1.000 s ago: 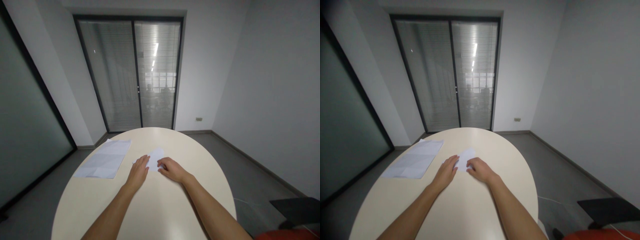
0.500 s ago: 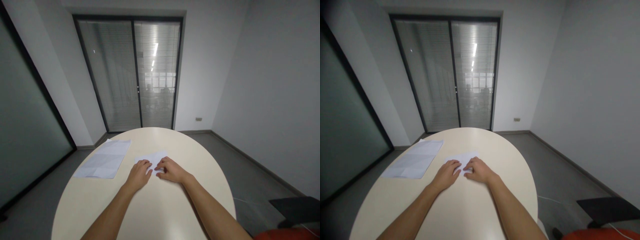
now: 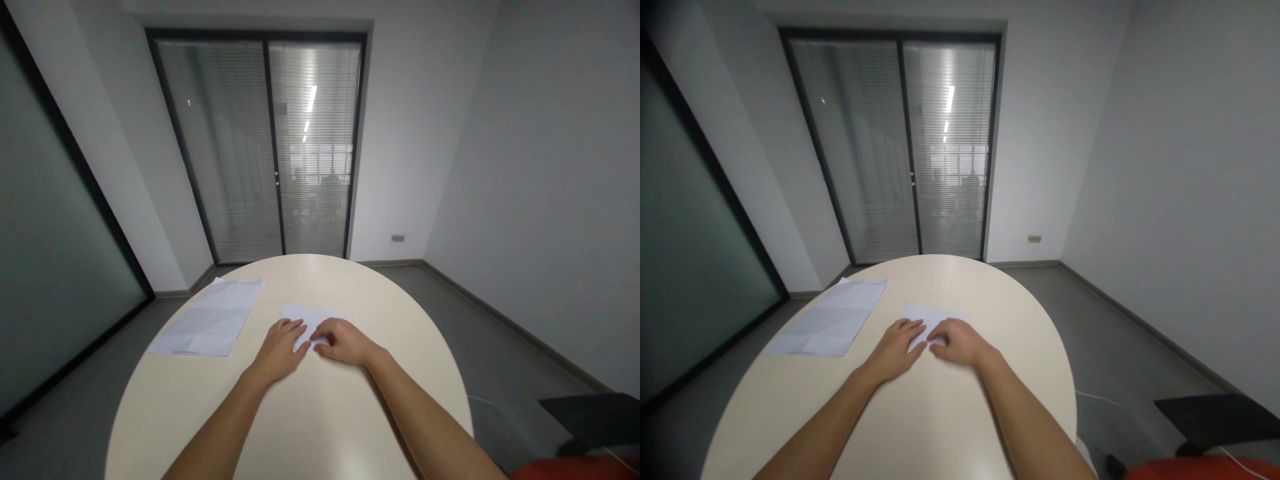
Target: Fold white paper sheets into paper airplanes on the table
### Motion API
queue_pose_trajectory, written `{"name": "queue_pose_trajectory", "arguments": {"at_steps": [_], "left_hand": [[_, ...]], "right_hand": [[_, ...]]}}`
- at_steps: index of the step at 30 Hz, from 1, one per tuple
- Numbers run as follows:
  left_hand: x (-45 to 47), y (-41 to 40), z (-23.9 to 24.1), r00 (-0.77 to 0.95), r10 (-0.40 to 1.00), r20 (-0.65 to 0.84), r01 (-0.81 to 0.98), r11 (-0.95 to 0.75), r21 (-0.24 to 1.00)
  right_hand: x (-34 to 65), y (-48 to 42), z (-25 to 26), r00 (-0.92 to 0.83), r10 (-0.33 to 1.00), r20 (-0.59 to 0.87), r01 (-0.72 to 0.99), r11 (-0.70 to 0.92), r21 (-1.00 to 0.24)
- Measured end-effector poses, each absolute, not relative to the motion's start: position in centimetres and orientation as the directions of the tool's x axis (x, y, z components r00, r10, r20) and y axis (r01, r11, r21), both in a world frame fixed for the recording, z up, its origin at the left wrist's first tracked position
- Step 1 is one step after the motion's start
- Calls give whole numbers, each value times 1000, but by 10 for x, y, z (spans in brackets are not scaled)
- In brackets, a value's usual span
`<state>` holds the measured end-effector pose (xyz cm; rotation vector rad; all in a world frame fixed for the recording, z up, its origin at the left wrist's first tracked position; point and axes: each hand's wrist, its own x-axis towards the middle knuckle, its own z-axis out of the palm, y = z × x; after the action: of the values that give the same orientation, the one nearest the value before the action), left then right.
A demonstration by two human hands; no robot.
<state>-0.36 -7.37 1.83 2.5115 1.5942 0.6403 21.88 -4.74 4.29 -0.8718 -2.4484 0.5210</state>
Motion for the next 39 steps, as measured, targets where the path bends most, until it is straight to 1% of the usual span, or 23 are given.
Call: {"name": "queue_pose_trajectory", "arguments": {"at_steps": [4,7,10,13,15,19,23,27,30,34,39], "left_hand": [[-2,-74,19,397,874,281,829,-472,300],[-2,-75,21,436,864,251,808,-499,313],[-2,-76,22,469,857,214,789,-515,335],[-2,-77,23,492,848,197,778,-529,339],[-2,-77,24,499,839,217,772,-544,328],[-1,-75,25,493,814,307,764,-573,296],[0,-73,24,448,822,350,793,-547,268],[-3,-71,21,427,829,362,809,-529,257],[-5,-71,21,464,811,356,783,-564,264],[-5,-71,23,517,781,350,738,-614,281],[-4,-71,26,571,749,335,687,-660,304]], "right_hand": [[217,-48,41,-661,693,288,499,692,-521],[219,-45,39,-623,709,331,504,687,-523],[223,-40,35,-621,681,388,461,718,-522],[226,-36,30,-629,677,381,466,721,-512],[227,-34,27,-625,695,354,500,706,-502],[225,-35,28,-623,706,337,527,697,-485],[223,-40,38,-648,686,329,537,719,-442],[224,-44,44,-675,669,312,535,735,-417],[224,-44,43,-688,657,309,518,742,-425],[222,-43,40,-663,678,316,530,724,-441],[220,-45,39,-653,670,352,542,739,-401]]}}
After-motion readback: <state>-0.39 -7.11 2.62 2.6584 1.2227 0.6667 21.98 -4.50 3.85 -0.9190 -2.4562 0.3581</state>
